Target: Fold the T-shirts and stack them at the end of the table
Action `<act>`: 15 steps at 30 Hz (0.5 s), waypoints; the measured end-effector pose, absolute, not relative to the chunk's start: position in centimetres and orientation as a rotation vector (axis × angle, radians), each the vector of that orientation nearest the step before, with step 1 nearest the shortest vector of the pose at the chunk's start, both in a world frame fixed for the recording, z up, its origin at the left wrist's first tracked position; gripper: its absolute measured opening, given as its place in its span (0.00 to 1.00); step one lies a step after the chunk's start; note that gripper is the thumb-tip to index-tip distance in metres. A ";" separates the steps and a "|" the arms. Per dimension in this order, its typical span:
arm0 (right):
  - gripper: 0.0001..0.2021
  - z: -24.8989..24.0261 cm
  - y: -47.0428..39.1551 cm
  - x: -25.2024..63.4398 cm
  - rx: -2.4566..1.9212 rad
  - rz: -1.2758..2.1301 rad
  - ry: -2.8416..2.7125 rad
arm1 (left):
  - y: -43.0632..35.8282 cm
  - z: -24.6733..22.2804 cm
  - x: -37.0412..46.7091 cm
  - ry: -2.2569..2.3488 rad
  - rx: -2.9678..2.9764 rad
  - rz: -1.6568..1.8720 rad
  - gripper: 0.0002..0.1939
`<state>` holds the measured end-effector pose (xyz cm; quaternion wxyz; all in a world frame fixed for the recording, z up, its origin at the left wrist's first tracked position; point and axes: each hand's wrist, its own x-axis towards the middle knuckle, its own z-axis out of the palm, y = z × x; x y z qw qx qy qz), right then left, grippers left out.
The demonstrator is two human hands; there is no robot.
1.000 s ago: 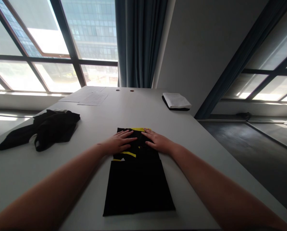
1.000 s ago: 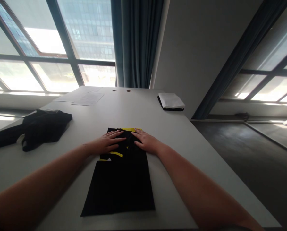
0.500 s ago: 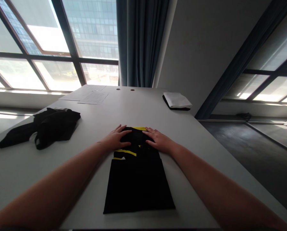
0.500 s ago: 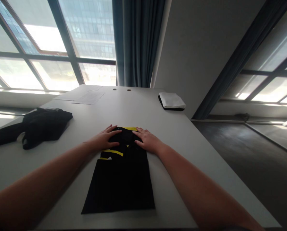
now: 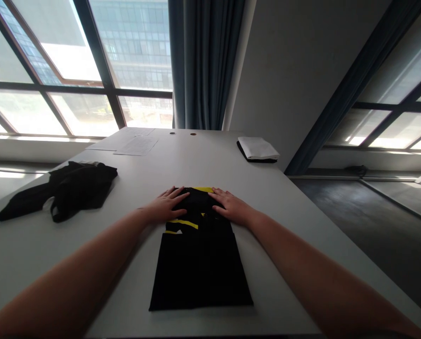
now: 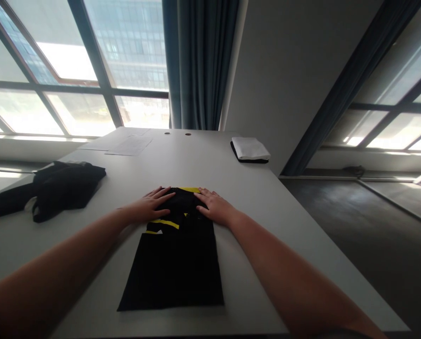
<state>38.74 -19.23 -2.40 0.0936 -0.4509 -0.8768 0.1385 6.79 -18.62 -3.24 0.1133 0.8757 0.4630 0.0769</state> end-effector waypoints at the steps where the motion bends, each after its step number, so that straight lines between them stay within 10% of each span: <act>1: 0.31 -2.4 -19.3 38.7 -1.337 0.416 -2.600 | -18.5 -3.3 6.7 1.349 2.577 0.251 0.38; 15: 0.23 -2.1 -19.4 38.7 -1.241 0.208 -2.540 | -18.1 -2.1 8.3 1.315 2.786 0.499 0.22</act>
